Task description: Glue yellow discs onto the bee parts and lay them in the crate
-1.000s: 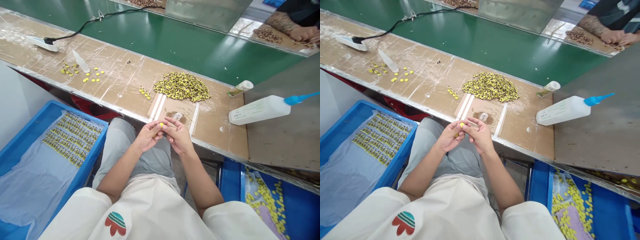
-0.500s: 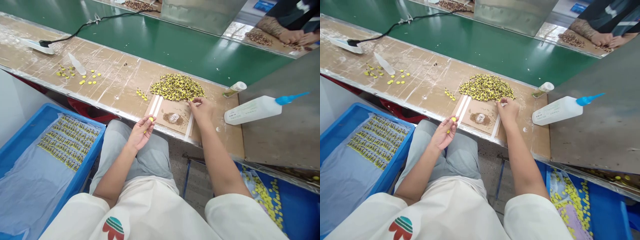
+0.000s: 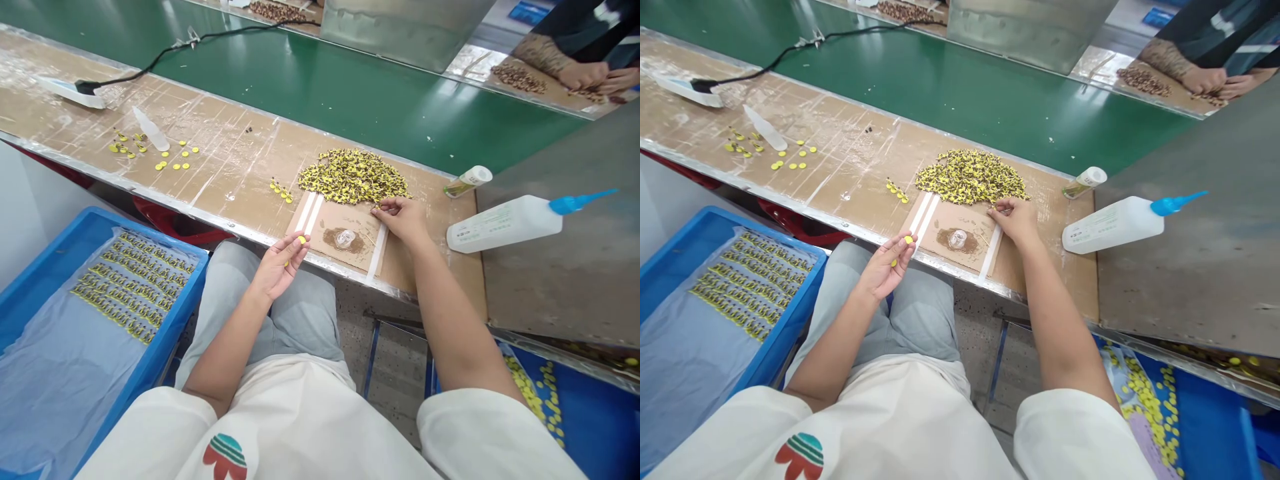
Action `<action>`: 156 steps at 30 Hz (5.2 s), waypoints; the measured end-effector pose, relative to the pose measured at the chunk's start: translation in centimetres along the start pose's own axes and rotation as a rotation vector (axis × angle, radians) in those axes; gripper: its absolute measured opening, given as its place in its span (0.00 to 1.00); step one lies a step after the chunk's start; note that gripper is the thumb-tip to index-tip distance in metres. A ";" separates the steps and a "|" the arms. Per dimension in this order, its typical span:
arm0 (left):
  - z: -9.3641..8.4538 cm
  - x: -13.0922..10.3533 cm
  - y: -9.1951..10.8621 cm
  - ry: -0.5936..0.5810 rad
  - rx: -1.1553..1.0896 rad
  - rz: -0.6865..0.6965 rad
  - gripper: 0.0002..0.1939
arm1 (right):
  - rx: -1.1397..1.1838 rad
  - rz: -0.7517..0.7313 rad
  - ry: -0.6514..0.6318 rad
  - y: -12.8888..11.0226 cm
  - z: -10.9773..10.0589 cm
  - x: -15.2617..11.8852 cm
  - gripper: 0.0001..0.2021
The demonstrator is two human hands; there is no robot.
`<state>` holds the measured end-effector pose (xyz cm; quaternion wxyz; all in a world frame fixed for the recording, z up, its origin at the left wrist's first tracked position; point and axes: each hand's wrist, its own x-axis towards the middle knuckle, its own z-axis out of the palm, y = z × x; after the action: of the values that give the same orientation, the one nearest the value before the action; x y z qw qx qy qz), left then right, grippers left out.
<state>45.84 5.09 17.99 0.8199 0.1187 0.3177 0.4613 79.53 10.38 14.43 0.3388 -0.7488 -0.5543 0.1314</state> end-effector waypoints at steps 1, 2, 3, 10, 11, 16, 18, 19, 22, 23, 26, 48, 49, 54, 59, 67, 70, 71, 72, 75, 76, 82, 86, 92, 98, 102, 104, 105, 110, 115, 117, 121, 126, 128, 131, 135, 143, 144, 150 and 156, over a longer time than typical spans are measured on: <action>0.0 0.0 0.0 -0.009 0.003 -0.001 0.10 | 0.028 -0.002 -0.002 0.2 0.0 0.0 0.18; 0.0 0.1 -0.1 -0.016 0.005 -0.002 0.10 | 0.059 -0.002 -0.001 0.4 0.0 0.0 0.18; 0.0 0.1 -0.1 -0.019 0.006 -0.006 0.10 | 0.093 0.001 0.003 0.7 0.1 0.0 0.19; 0.3 0.1 -0.2 0.023 -0.037 -0.035 0.11 | 0.153 0.019 0.053 1.9 -0.3 -0.1 0.19; 0.3 0.1 -0.2 0.027 -0.046 -0.041 0.11 | 0.123 0.012 0.059 1.9 -0.4 -0.3 0.20; 0.2 0.1 -0.3 0.008 -0.013 -0.027 0.11 | -0.134 -0.087 0.049 1.2 -0.7 -2.0 0.16; 0.1 0.1 -0.3 -0.005 0.004 -0.014 0.11 | -0.236 -0.140 0.052 0.8 -0.8 -2.6 0.13; 0.0 0.1 -0.3 -0.011 0.006 -0.009 0.11 | -0.277 -0.163 0.061 0.6 -0.8 -2.8 0.13; -0.2 0.2 -0.4 -0.039 -0.001 -0.004 0.11 | -0.355 -0.202 0.084 0.2 -1.1 -3.0 0.12; -0.2 0.2 -0.4 -0.050 -0.006 -0.004 0.11 | -0.358 -0.193 0.088 0.2 -1.2 -3.0 0.11; -0.4 0.3 -0.3 -0.065 -0.026 -0.007 0.11 | -0.268 -0.129 0.115 0.3 -1.4 -3.4 0.13; -0.7 0.4 -0.5 -0.086 -0.003 -0.015 0.10 | 0.576 -0.041 0.452 -7.1 2.6 -10.2 0.13; -0.7 0.3 -0.5 -0.084 -0.005 -0.016 0.10 | 0.536 -0.080 0.456 -7.4 3.0 -10.6 0.12; -0.6 0.1 -0.3 -0.050 -0.013 -0.025 0.11 | 0.360 -0.266 0.465 -7.9 4.2 -11.3 0.09; -0.5 0.0 -0.1 0.001 -0.034 -0.049 0.12 | 0.319 -0.293 0.455 -7.7 4.5 -11.3 0.08; -0.6 0.0 -0.1 -0.066 -0.034 -0.027 0.10 | 0.327 -0.265 0.448 -7.7 4.7 -11.3 0.09; -0.6 0.0 0.0 -0.072 -0.028 -0.027 0.10 | 0.306 -0.237 0.438 -7.7 4.8 -11.3 0.10; -0.6 0.0 0.0 -0.074 -0.027 -0.025 0.10 | 0.303 -0.228 0.438 -7.7 4.8 -11.3 0.11; -0.6 0.0 0.0 -0.073 -0.028 -0.024 0.10 | 0.308 -0.225 0.443 -7.6 4.8 -11.2 0.11; -0.6 -0.1 0.1 -0.053 -0.026 -0.027 0.11 | 0.330 -0.271 0.479 -7.3 4.6 -11.1 0.10; -0.6 -0.1 0.1 -0.046 -0.026 -0.030 0.11 | 0.320 -0.298 0.488 -7.2 4.5 -11.1 0.10; -0.6 0.0 0.1 -0.063 -0.047 -0.032 0.11 | 0.196 -0.393 0.456 -7.0 3.9 -11.1 0.09; -0.6 -0.1 0.1 -0.041 -0.037 -0.039 0.11 | 0.181 -0.354 0.428 -7.2 3.9 -11.2 0.10; -0.5 -0.1 0.1 -0.016 0.003 -0.048 0.11 | 0.156 -0.316 0.403 -7.2 3.9 -11.2 0.10; -0.4 -0.3 -0.1 -0.017 0.007 -0.040 0.09 | 0.336 -0.247 0.434 -7.7 3.9 -11.3 0.11; -0.3 -0.4 -0.4 -0.054 0.006 -0.044 0.08 | 0.606 -0.033 0.470 -8.8 3.7 -11.5 0.15; -0.3 -0.5 -0.6 -0.047 0.010 -0.056 0.08 | 0.690 0.028 0.484 -9.7 3.5 -11.8 0.15; -0.2 -0.5 -0.7 -0.042 0.013 -0.061 0.08 | 0.713 0.043 0.485 -10.3 3.4 -12.1 0.15; 0.2 -0.8 -1.0 -0.062 0.022 -0.067 0.09 | 0.789 0.031 0.429 -13.9 3.3 -14.2 0.13; 0.7 -1.3 -1.3 -0.045 0.001 -0.100 0.11 | 0.797 -0.007 0.336 -16.1 4.2 -15.5 0.12; 0.6 -1.3 -1.3 -0.064 0.014 -0.087 0.10 | 0.797 -0.011 0.299 -16.5 4.6 -15.6 0.12; 0.4 -1.4 -1.5 -0.114 0.037 -0.046 0.09 | 0.823 -0.026 0.298 -16.7 5.0 -15.7 0.10; 0.5 -1.6 -1.4 -0.086 0.000 -0.086 0.09 | 0.801 -0.035 0.295 -16.9 5.1 -15.8 0.10; 0.6 -1.6 -1.3 -0.069 -0.019 -0.101 0.10 | 0.784 -0.030 0.291 -16.9 5.1 -15.8 0.11; 0.7 -1.6 -1.3 -0.078 0.005 -0.086 0.10 | 0.784 -0.029 0.293 -17.0 5.2 -15.8 0.11; 0.6 -1.5 -1.3 -0.089 0.036 -0.055 0.09 | 0.768 -0.037 0.298 -17.2 5.2 -15.8 0.10; 0.4 -1.4 -1.4 -0.085 0.006 -0.018 0.08 | 0.750 -0.067 0.310 -17.3 5.5 -15.8 0.09; 0.4 -1.4 -1.4 -0.086 0.002 -0.013 0.08 | 0.736 -0.066 0.309 -17.3 5.5 -15.8 0.09; 0.4 -1.3 -1.5 -0.097 -0.029 0.013 0.06 | 0.688 -0.068 0.312 -17.1 5.7 -15.8 0.09; 0.4 -1.3 -1.6 -0.064 -0.045 0.003 0.07 | 0.663 -0.085 0.317 -17.3 5.7 -15.8 0.09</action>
<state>46.65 3.15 18.05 0.8314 0.1154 0.2804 0.4656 57.85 0.63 18.71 0.6499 -0.5856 -0.4528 0.1721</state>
